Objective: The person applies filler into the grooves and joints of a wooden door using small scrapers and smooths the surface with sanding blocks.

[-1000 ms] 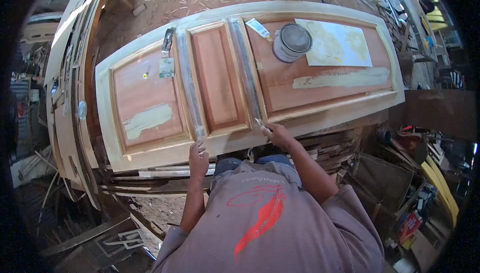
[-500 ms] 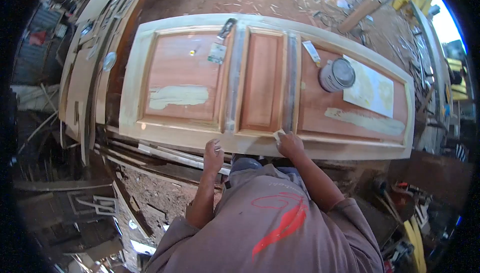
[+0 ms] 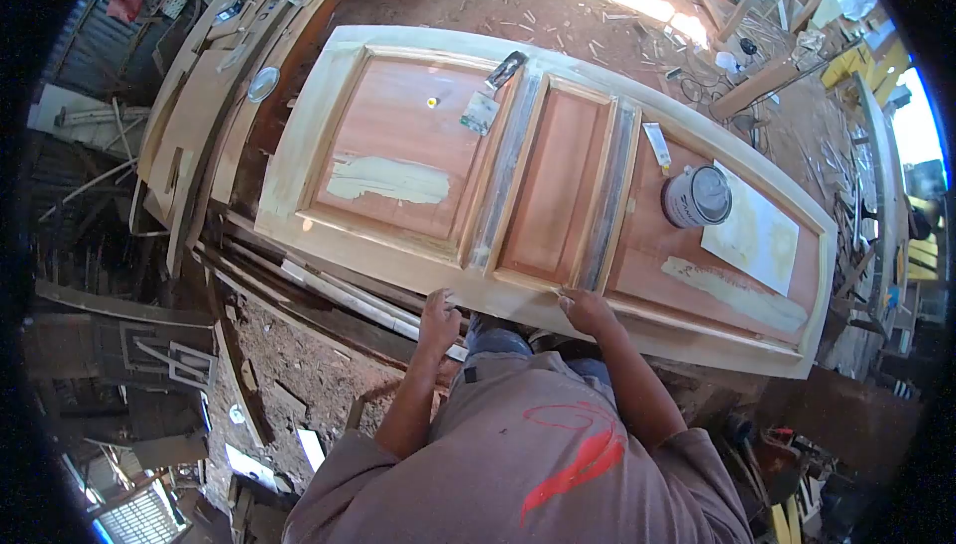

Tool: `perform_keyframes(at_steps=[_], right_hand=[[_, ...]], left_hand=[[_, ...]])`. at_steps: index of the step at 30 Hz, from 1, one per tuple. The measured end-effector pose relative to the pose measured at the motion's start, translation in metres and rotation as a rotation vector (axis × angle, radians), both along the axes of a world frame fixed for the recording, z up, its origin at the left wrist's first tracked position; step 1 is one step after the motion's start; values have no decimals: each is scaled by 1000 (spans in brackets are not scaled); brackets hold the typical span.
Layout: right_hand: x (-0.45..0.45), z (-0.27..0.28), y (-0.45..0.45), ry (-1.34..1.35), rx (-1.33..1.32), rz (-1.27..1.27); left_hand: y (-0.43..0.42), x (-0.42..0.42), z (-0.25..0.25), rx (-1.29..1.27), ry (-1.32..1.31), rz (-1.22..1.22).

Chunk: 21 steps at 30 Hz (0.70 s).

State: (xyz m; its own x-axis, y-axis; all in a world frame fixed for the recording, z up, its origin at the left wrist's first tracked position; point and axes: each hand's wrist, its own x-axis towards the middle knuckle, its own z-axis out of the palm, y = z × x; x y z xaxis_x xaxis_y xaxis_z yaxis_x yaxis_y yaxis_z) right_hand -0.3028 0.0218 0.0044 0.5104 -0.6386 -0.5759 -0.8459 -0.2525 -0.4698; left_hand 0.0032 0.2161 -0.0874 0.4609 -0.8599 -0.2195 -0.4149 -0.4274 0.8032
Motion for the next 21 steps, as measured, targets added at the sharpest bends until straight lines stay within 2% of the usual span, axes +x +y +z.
perform_keyframes(at_steps=[3,4,6,9,10,12,14,17,21], right_hand=[[-11,-22,0,-205,317,-331],[-3,-8,-4,-204,325,-331],[19,14,-15,-202,340,-335],[49,-9,-46,-417,343,-340],[63,-21,-65,-347,134,-114],[122,18,-93,-268,328,-211],[168,2,-111,-416,285,-152],[225,-31,-132,-442,96,109],[276,-54,-152,-358,137,321]], left_hand=[[-4,-10,3,39,74,70],[-5,-11,9,49,102,99],[-6,-16,14,2,-70,181],[-13,-9,-3,-47,-283,306],[-25,-2,-3,-77,-354,369],[-49,21,-3,-87,-490,473],[-71,49,-7,-41,-618,563],[-94,78,-38,51,-647,786],[-107,89,-68,181,-747,854]])
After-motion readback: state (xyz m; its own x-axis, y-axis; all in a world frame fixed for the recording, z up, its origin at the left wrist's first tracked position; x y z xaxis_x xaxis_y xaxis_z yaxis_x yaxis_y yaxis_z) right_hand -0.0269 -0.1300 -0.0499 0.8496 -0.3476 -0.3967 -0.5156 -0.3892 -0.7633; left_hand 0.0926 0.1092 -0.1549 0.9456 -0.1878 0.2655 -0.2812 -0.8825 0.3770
